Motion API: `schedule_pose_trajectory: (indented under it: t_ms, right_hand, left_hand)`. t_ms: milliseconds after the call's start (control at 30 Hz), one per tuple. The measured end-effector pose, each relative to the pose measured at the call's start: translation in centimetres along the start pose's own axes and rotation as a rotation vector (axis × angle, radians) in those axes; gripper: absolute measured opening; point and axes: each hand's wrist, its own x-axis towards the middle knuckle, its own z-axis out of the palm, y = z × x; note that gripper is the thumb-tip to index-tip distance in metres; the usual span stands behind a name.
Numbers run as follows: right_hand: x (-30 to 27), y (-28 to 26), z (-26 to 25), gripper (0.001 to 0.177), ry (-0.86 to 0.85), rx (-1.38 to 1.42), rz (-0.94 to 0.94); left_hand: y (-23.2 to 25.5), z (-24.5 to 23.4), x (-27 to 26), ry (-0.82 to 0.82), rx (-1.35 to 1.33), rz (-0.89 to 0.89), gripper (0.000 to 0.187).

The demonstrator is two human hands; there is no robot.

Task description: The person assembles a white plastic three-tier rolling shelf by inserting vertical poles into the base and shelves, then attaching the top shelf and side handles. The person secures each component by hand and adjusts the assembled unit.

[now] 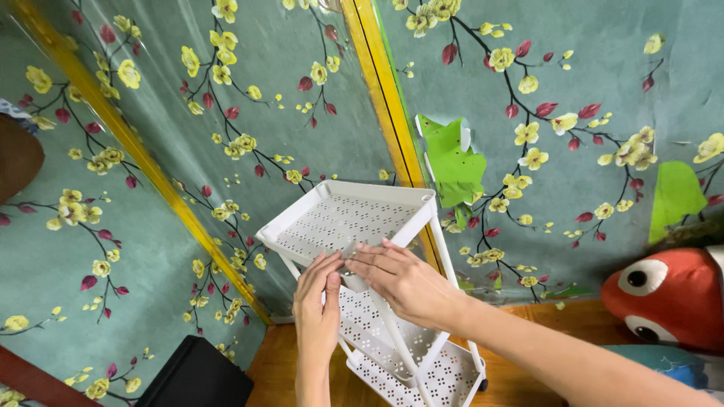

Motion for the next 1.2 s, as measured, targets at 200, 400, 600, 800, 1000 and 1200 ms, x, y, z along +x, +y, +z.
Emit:
schedule_pose_trajectory:
  t_ms: [200, 400, 600, 800, 1000, 1200]
  right_hand:
    - [0.3, -0.1, 1.6, 0.045, 0.036, 0.034, 0.039]
    - [0.6, 4.2, -1.5, 0.062, -0.005, 0.328, 0.177]
    - [0.1, 11.9, -4.7, 0.050, -0.069, -0.021, 0.105]
    - [-1.8, 13.7, -3.0, 0.043, 0.009, -0.149, 0.080]
    - [-1.8, 15.9, -1.6, 0.024, 0.108, -0.199, 0.004]
    - [-0.5, 17.6, -2.6, 0.012, 0.071, 0.075, 0.131]
  left_hand:
    - [-0.8, -0.5, -0.1, 0.000, -0.001, -0.001, 0.030]
    - [-0.8, -1.1, -0.3, -0.011, 0.000, -0.023, 0.030]
    - [-1.0, -1.6, -0.5, -0.015, -0.019, -0.087, 0.031]
    - [-1.1, -0.8, -0.2, -0.015, -0.045, -0.036, 0.030]
    - [-1.4, -0.4, 0.0, 0.007, -0.049, -0.033, 0.029]
    - [-1.2, -0.2, 0.1, -0.009, -0.034, -0.049, 0.029]
